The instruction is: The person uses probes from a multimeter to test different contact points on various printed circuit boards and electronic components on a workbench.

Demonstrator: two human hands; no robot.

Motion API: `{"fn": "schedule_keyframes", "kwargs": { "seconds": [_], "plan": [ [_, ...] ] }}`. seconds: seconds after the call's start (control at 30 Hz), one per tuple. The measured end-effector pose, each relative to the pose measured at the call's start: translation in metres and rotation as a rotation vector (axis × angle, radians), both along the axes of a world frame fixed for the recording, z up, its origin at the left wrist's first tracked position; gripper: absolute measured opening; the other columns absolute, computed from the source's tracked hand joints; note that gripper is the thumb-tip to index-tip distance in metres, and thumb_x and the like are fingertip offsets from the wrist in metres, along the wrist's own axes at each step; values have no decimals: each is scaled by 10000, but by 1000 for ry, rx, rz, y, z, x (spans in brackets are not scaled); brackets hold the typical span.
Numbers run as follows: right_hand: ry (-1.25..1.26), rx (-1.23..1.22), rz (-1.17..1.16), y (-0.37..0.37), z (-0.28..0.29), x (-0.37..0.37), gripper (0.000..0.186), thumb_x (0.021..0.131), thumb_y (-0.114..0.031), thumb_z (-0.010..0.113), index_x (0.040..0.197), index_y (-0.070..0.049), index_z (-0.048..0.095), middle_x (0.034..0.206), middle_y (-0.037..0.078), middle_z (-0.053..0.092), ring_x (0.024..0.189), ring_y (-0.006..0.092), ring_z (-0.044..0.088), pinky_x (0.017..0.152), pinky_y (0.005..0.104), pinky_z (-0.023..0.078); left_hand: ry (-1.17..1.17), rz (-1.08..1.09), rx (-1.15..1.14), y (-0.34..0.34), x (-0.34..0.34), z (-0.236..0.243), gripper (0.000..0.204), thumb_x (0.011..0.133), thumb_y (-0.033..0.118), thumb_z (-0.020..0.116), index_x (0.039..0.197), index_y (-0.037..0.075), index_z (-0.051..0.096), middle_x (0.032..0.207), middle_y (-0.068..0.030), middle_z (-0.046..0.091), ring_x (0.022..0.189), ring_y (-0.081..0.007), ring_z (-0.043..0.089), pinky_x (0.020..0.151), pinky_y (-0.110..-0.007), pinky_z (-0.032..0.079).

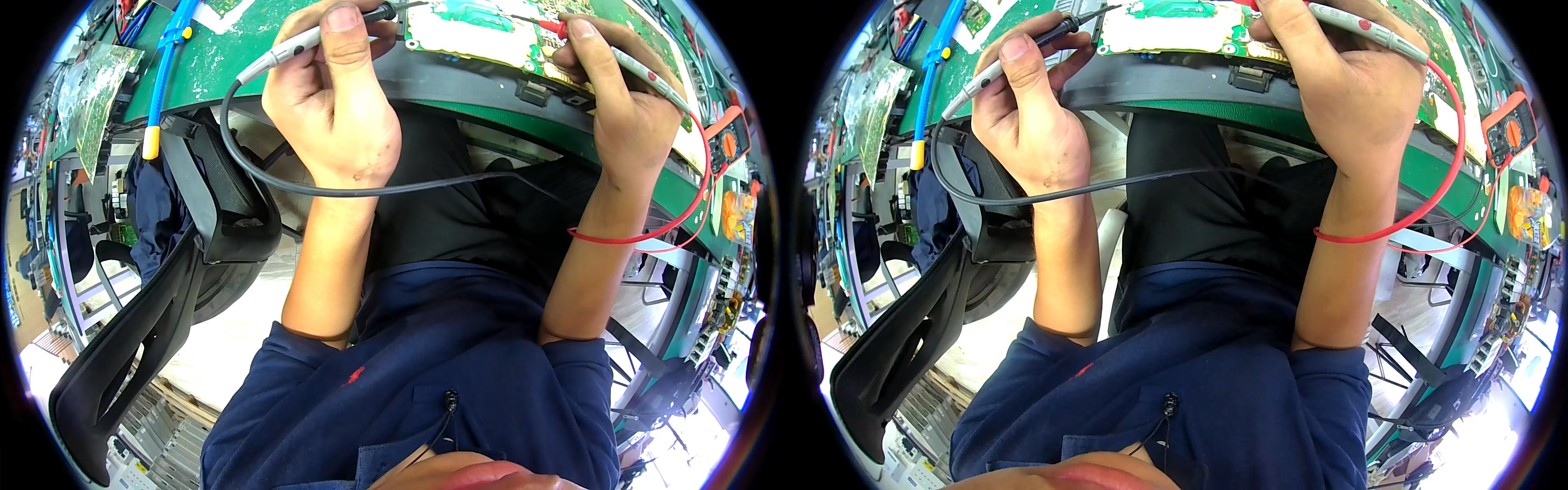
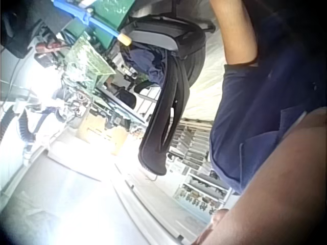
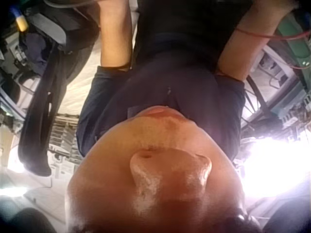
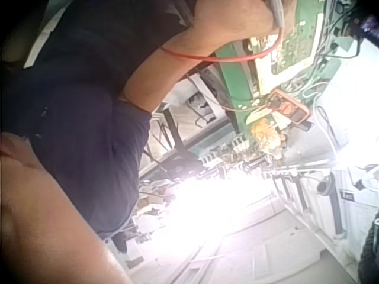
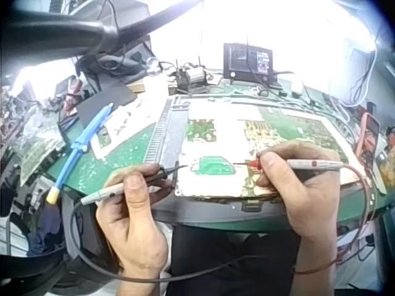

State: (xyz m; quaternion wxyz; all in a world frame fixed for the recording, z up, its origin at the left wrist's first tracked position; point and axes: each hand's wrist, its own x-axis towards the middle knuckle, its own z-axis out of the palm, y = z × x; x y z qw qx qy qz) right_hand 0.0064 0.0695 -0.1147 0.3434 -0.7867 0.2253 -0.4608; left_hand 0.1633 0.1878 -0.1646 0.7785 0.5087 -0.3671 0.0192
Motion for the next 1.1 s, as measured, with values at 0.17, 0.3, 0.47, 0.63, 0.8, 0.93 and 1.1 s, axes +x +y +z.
{"fn": "schedule_keyframes", "kwargs": {
  "seconds": [0.17,0.3,0.47,0.63,0.8,0.93,1.1],
  "plan": [
    [14,-12,-15,0,1,0,164,877,-101,643,925,47,695,718,72,661,676,115,631,654,210,496,-4,-2,-3,-1,1,0,355,974,291,520,997,-51,614,952,-144,649,808,-235,674,721,-374,595],
    [6,3,-20,0,1,-1,163,876,-102,645,927,44,696,718,69,658,674,114,629,646,209,491,73,30,43,-1,-9,10,372,972,302,524,990,-61,605,929,-125,638,791,-190,642,707,-315,557],
    [-25,40,10,1,0,2,161,875,-98,647,928,45,695,722,68,657,671,115,626,634,209,486,92,53,75,2,-10,15,377,975,297,519,958,-70,605,890,-113,631,761,-167,627,690,-282,537],
    [-17,23,-147,24,13,15,165,853,-103,621,808,51,658,648,77,632,585,124,606,562,221,478,90,12,110,3,-7,20,373,977,281,515,946,-77,610,859,-112,630,731,-169,628,667,-282,538],
    [-87,84,-130,19,8,15,156,859,-85,618,801,55,657,641,73,630,574,113,598,550,214,470,76,2,137,4,-6,24,365,977,270,514,950,-81,613,851,-114,626,727,-167,625,658,-277,537],
    [-89,62,-104,17,8,14,155,861,-83,617,805,56,656,640,73,629,573,112,596,550,211,468,67,-22,144,6,-3,23,362,976,269,518,950,-79,613,857,-111,624,738,-166,623,660,-277,537],
    [-77,107,-35,15,12,10,136,860,-80,634,841,49,673,673,68,644,611,111,612,578,213,478,80,-21,138,5,-4,24,360,975,268,522,956,-79,614,864,-109,626,738,-166,624,664,-277,538]
  ]
}}
